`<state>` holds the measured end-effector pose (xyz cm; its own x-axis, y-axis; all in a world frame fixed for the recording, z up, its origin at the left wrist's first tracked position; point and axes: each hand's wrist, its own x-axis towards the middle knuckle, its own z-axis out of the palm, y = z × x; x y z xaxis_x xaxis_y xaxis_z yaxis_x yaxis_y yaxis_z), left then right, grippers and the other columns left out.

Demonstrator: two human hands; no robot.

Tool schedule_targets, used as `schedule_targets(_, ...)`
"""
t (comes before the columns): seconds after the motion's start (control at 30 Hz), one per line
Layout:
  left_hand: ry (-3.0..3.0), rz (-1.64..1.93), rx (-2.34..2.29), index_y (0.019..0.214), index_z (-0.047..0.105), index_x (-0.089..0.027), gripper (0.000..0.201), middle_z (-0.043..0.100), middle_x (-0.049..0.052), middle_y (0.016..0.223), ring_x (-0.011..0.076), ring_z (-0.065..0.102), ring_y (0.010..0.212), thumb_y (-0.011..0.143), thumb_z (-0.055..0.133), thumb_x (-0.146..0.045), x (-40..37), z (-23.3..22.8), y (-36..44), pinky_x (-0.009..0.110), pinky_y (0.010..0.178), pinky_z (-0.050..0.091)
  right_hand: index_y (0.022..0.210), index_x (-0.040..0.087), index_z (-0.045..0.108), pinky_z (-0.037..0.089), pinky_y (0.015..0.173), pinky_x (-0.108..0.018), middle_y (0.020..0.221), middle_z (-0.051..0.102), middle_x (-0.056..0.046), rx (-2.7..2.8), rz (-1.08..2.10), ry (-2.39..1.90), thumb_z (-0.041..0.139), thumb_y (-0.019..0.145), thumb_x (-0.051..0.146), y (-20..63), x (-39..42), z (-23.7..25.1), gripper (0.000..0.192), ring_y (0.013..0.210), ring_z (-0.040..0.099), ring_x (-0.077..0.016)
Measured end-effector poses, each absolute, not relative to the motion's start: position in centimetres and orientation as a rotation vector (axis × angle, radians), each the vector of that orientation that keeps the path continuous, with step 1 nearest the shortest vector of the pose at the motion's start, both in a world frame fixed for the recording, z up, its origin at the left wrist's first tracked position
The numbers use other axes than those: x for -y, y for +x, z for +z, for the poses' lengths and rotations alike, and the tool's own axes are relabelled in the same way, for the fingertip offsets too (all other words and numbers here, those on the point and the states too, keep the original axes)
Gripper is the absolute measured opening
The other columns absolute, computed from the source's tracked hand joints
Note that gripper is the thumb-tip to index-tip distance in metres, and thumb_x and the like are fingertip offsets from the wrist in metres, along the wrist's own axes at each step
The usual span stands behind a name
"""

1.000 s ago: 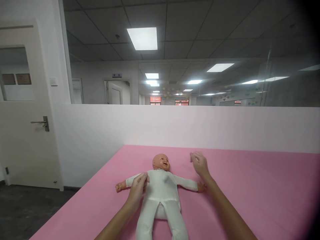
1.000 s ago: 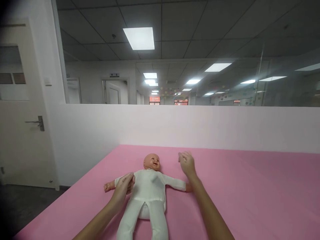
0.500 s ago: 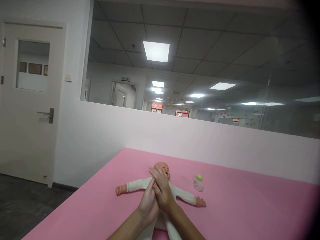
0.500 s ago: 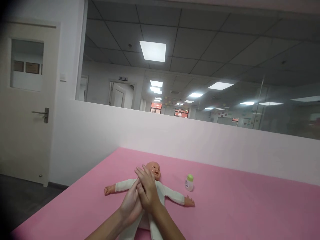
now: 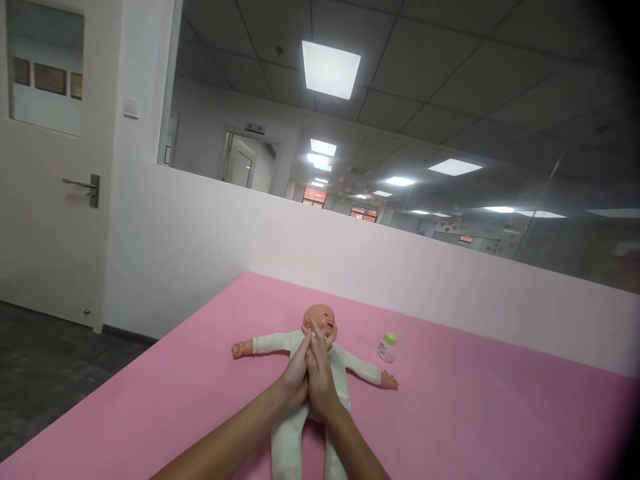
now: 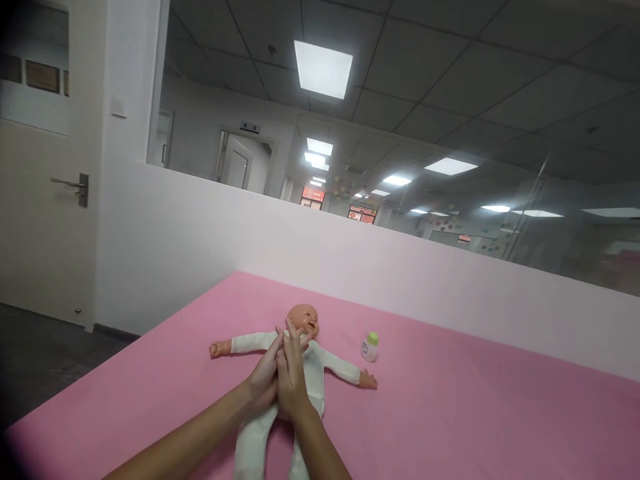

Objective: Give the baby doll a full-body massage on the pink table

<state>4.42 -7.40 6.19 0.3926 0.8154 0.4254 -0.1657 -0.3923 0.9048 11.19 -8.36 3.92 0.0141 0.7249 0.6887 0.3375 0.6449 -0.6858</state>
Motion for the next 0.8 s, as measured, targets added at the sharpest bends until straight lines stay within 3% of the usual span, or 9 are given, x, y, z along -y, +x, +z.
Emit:
schedule_targets(0.13, 1.127, 0.939, -0.287, 0.119, 0.072, -0.022, 0.051, 0.071, 0.013, 0.127, 0.0272, 0.060, 0.131, 0.101, 0.039, -0.057, 5.5, 6.2, 1.5, 0.044, 0.113, 0.048, 0.126, 0.029, 0.068, 0.036, 0.121, -0.048, 0.156, 0.045, -0.007, 1.605, 0.164, -1.073, 0.046, 0.103, 0.041, 12.2, 8.4, 4.8, 0.035, 0.148, 0.039, -0.0277)
schedule_targets(0.23, 0.850, 0.832, -0.258, 0.101, 0.073, -0.016, 0.032, 0.074, 0.013, 0.110, 0.0242, 0.069, 0.110, 0.095, 0.059, -0.044, 4.7, 5.8, 0.7, 0.039, 0.106, 0.051, 0.107, 0.026, 0.072, 0.044, 0.111, -0.044, 0.134, 0.060, -0.010, 1.484, 0.063, -1.067, 0.050, 0.101, 0.038, 13.6, 8.4, 5.3, 0.026, 0.130, 0.054, -0.0268)
schedule_targets(0.33, 0.803, 0.815, -0.306, 0.089, 0.073, -0.012, 0.024, 0.072, 0.012, 0.095, 0.0210, 0.069, 0.094, 0.090, 0.066, -0.035, 4.3, 5.3, 0.4, 0.034, 0.095, 0.053, 0.090, 0.023, 0.070, 0.048, 0.095, -0.040, 0.102, 0.065, -0.008, 1.357, -0.050, -1.071, 0.048, 0.102, 0.040, 15.9, 8.8, 5.1, 0.030, 0.105, 0.060, -0.0248)
schedule_targets(0.4, 0.841, 0.863, -0.368, 0.071, 0.067, -0.014, 0.024, 0.066, 0.006, 0.077, 0.0158, 0.063, 0.076, 0.087, 0.069, -0.033, 4.2, 5.0, 0.2, 0.028, 0.080, 0.052, 0.066, 0.023, 0.058, 0.046, 0.079, -0.035, 0.075, 0.056, -0.003, 1.273, -0.104, -1.138, 0.047, 0.102, 0.046, 17.7, 8.9, 4.6, 0.044, 0.084, 0.056, -0.0224)
schedule_targets(0.47, 0.917, 0.896, -0.435, 0.056, 0.053, -0.018, 0.040, 0.054, 0.001, 0.062, 0.0118, 0.051, 0.061, 0.086, 0.070, -0.037, 4.2, 4.8, 0.2, 0.025, 0.066, 0.046, 0.054, 0.024, 0.041, 0.040, 0.066, -0.032, 0.059, 0.042, 0.002, 1.160, -0.068, -1.231, 0.046, 0.102, 0.053, 19.4, 8.7, 3.9, 0.056, 0.067, 0.047, -0.0193)
schedule_targets(0.53, 1.013, 0.916, -0.487, 0.050, 0.045, -0.019, 0.051, 0.045, -0.002, 0.055, 0.0106, 0.043, 0.056, 0.086, 0.070, -0.045, 4.2, 4.7, 0.3, 0.025, 0.060, 0.040, 0.052, 0.025, 0.036, 0.036, 0.059, -0.031, 0.052, 0.036, 0.004, 1.078, 0.062, -1.291, 0.043, 0.101, 0.059, 20.6, 8.3, 3.2, 0.060, 0.056, 0.040, -0.0165)
schedule_targets(0.63, 1.118, 0.951, -0.555, 0.051, 0.048, -0.018, 0.056, 0.036, -0.005, 0.049, 0.0103, 0.037, 0.053, 0.087, 0.068, -0.055, 4.3, 4.5, 0.5, 0.024, 0.057, 0.034, 0.061, 0.023, 0.050, 0.035, 0.057, -0.030, 0.052, 0.041, 0.005, 1.095, 0.173, -1.309, 0.036, 0.102, 0.061, 21.2, 7.5, 2.4, 0.057, 0.051, 0.039, -0.0154)
schedule_targets(0.7, 1.144, 0.962, -0.565, 0.058, 0.057, -0.017, 0.054, 0.029, -0.007, 0.047, 0.0103, 0.034, 0.050, 0.088, 0.064, -0.061, 4.5, 4.4, 0.6, 0.024, 0.055, 0.031, 0.080, 0.021, 0.062, 0.039, 0.059, -0.029, 0.061, 0.053, 0.003, 1.186, 0.136, -1.309, 0.034, 0.103, 0.058, 21.1, 7.3, 2.3, 0.052, 0.056, 0.046, -0.0169)
schedule_targets(0.8, 1.215, 1.021, -0.552, 0.086, 0.069, -0.016, 0.051, 0.027, -0.010, 0.051, 0.0095, 0.029, 0.047, 0.088, 0.061, -0.066, 4.6, 4.3, 0.8, 0.024, 0.052, 0.029, 0.109, 0.021, 0.063, 0.043, 0.065, -0.030, 0.080, 0.066, -0.001, 1.309, 0.094, -1.307, 0.033, 0.105, 0.051, 20.4, 7.1, 2.3, 0.043, 0.065, 0.055, -0.0192)
